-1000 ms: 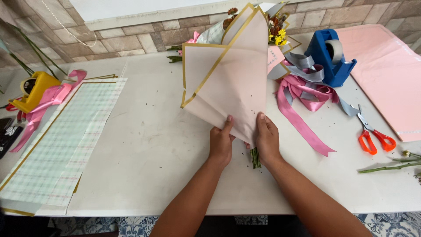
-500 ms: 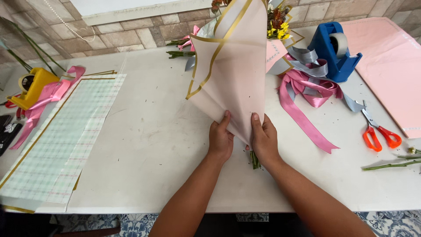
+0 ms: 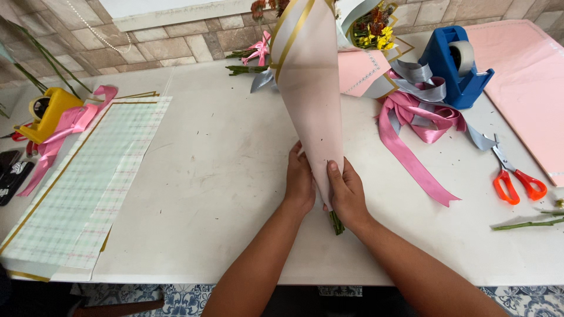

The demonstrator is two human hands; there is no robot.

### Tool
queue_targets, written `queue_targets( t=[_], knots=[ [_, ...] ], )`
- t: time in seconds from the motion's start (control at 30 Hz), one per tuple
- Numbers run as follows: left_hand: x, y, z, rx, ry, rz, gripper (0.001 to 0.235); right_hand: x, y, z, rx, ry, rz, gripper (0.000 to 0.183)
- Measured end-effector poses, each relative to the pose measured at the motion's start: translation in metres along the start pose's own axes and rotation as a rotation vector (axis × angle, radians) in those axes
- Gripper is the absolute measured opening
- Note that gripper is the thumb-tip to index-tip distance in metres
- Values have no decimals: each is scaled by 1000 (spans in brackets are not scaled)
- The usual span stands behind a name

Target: The person prepares decorative paper and wraps a small bunch of yellow and white flowers, folding and taping the paper around the stems to form a cone-shaped bouquet.

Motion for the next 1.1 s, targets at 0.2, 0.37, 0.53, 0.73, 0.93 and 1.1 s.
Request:
queue_targets(
  t=[0.2, 0.37, 0.53, 0.73, 0.93, 1.1],
  knots=[
    [29, 39, 49, 52, 4, 88, 44, -2, -2, -10, -72, 96, 57, 43],
    [0, 10, 13, 69, -153, 228, 48, -2, 2, -31, -98, 201, 119, 48],
    [-12, -8, -12, 71, -214, 340, 63, -1, 6, -40, -222, 431, 266, 62],
    [-10, 3, -4, 139, -287, 390, 67, -3, 3, -36, -519, 899, 362, 61],
    [19, 18, -20, -50, -116, 152, 53, 6, 9, -32, -481, 302, 221, 69],
    [15, 3, -34, -116, 175, 42, 52, 12, 4, -33, -429, 217, 256, 71]
  ],
)
Point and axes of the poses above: each hand's wrist, its own y-axis towards the middle knuckle, its own x-axis out of the back of the hand, z = x × y, the point moved 4 cm from there along y, towards the middle knuckle, and after that the axes turned 2 degrees about -y, right-handed, at the moved point
